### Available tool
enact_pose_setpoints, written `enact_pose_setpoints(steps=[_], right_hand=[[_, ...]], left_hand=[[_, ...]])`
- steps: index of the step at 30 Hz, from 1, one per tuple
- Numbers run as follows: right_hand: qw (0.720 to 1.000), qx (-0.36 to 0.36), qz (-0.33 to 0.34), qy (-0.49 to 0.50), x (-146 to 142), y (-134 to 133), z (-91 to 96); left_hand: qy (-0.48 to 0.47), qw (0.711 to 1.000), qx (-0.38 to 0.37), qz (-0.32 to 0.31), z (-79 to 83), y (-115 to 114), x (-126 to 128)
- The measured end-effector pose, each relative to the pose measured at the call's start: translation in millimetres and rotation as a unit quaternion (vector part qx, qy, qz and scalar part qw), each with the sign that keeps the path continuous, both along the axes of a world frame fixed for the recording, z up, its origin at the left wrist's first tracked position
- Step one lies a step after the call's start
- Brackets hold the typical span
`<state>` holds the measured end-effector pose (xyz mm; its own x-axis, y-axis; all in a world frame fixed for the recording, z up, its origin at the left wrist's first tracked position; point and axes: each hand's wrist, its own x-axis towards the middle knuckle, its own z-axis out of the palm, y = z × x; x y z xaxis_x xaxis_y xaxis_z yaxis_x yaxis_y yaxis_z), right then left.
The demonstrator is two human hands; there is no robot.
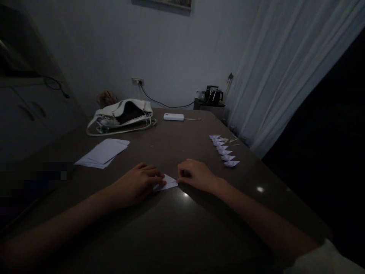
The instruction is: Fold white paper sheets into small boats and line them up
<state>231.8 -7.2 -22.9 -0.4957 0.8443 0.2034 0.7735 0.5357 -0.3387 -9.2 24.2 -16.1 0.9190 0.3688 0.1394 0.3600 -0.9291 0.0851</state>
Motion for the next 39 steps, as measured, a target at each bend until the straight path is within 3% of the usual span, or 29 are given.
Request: enact_pose_setpoints(steps=[4,8,11,17,20,33,39], right_hand=[[0.998,0.02,0.01,0.058,-12.5,2.7,3.7],[0.997,0.029,0.071,0.018,-28.0,4.1,-1.8],[0.997,0.027,0.064,0.023,-32.3,1.9,-10.9],[0.997,0.011,0.035,0.069,-29.3,-6.8,-17.0],[0.997,-0.005,0.033,0.072,-28.9,-11.5,-15.5],[0.999,-0.03,-0.021,0.017,-31.2,-20.5,-11.6],[0.998,-0.052,-0.039,0.021,-33.1,-23.8,-8.8]], left_hand=[[-0.013,1.0,-0.023,0.002,-1.8,0.1,-1.4],[-0.037,0.998,-0.045,0.004,-4.5,0.3,-1.1],[-0.069,0.996,-0.063,0.01,-8.4,0.4,0.2],[-0.134,0.973,-0.078,0.173,-20.0,0.5,0.8],[-0.118,0.967,-0.098,0.206,-21.5,-0.9,1.7],[-0.119,0.977,-0.069,0.163,-21.5,-8.4,6.0],[-0.114,0.989,-0.024,0.095,-24.5,-9.3,7.1]])
